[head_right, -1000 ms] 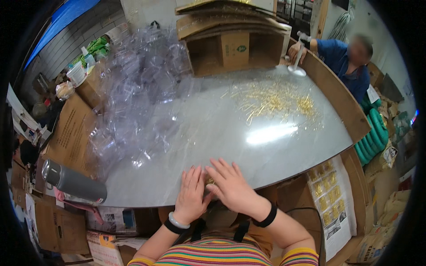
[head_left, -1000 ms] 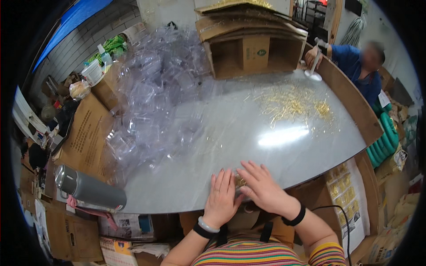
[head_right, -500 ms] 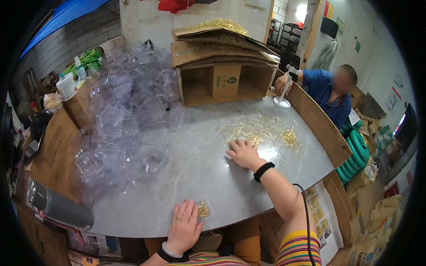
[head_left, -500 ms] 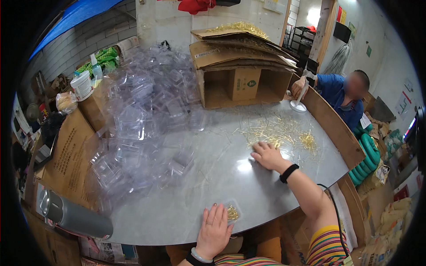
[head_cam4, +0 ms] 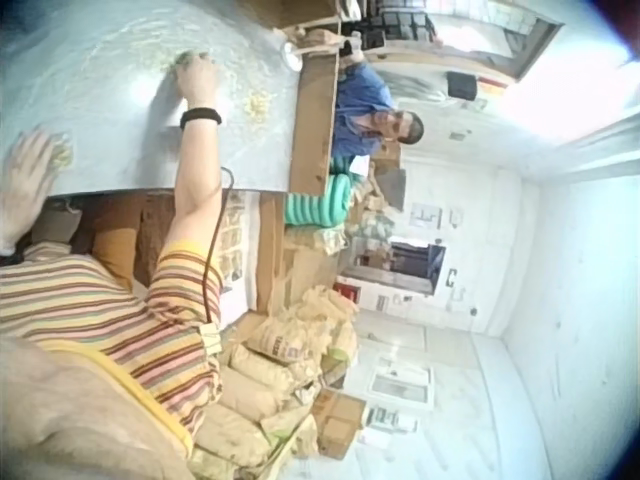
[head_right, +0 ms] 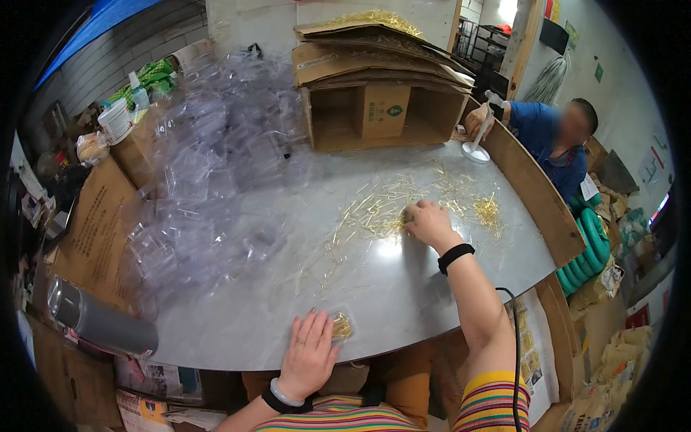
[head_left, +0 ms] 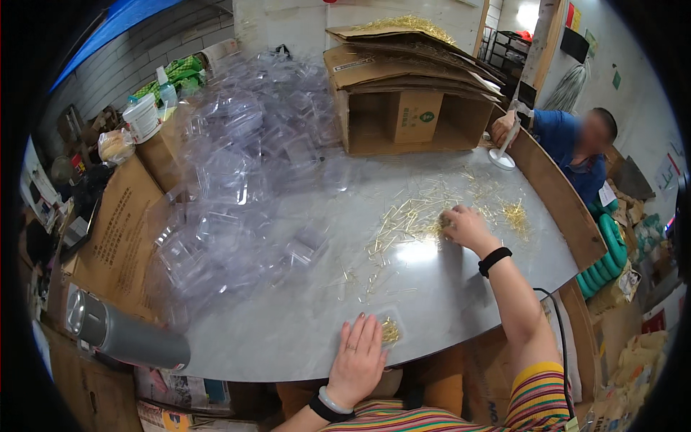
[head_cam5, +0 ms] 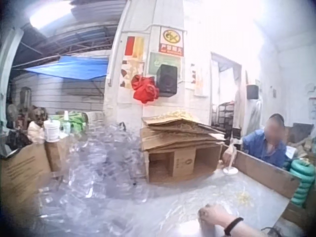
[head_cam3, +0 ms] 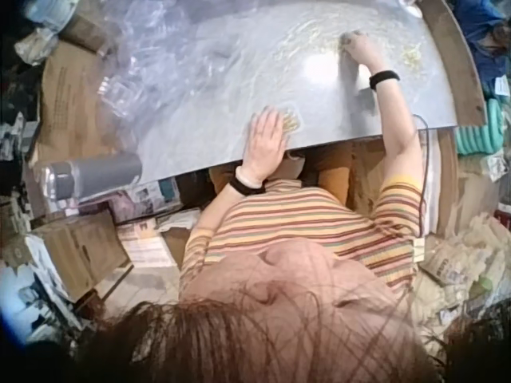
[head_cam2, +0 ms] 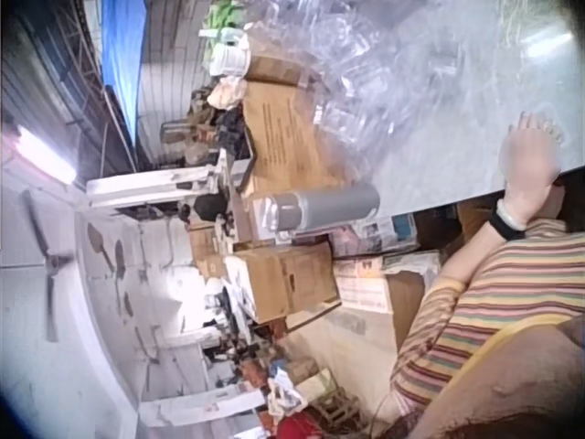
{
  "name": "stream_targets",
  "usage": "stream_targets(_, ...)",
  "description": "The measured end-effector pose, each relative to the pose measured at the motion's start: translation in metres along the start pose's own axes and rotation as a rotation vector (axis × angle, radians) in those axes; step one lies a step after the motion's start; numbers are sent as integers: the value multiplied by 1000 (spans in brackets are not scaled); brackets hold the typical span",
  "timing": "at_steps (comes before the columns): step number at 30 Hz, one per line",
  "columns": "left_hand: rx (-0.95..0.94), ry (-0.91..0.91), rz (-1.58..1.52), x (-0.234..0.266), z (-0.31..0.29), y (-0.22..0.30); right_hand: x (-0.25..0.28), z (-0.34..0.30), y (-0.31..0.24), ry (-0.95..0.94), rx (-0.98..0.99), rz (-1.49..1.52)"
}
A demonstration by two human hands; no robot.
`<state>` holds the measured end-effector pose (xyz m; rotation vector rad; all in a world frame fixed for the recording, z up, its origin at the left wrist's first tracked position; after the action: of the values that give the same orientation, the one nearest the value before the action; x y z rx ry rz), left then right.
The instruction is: Packing small gold-colored pins into plastic bags at a workstation.
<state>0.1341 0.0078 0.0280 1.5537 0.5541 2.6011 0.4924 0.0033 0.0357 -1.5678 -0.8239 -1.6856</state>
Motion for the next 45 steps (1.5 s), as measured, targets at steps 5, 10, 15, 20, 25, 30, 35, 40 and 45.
stream_targets(5,-12,-1,20,-3,-1,1,15,6,-61,266,118,80)
stream_targets(10,-22,23,12,0,-5,1,-27,-1,-155,29,362,218)
stream_targets(15,143,41,45,39,-30,-29,-43,-69,-201,-79,491,185)
stream_targets(20,194,94,139,56,-48,-56,-10,-93,-228,-90,585,123)
stream_targets(25,212,116,177,53,-45,-67,-23,-88,-245,-89,730,72)
stream_targets(30,210,105,169,53,-45,-71,-31,-110,-206,-104,579,168)
stream_targets(35,194,73,162,44,-32,-70,-9,-145,-178,-86,516,266)
stream_targets(40,293,267,205,71,-35,-59,-5,-175,-142,-34,299,242)
stream_targets(45,66,116,-54,34,-31,-12,-3,-187,-175,100,307,166)
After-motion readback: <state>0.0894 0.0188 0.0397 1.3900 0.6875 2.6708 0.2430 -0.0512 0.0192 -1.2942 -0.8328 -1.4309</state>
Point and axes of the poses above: each hand's wrist, its own z-axis towards the middle knuckle, its own x-axis out of the back of the hand, y = z × x, the point moved 10 cm from there along z, towards the middle knuckle, and after that the axes turned 1 degree about y, right-handed, at the moved point
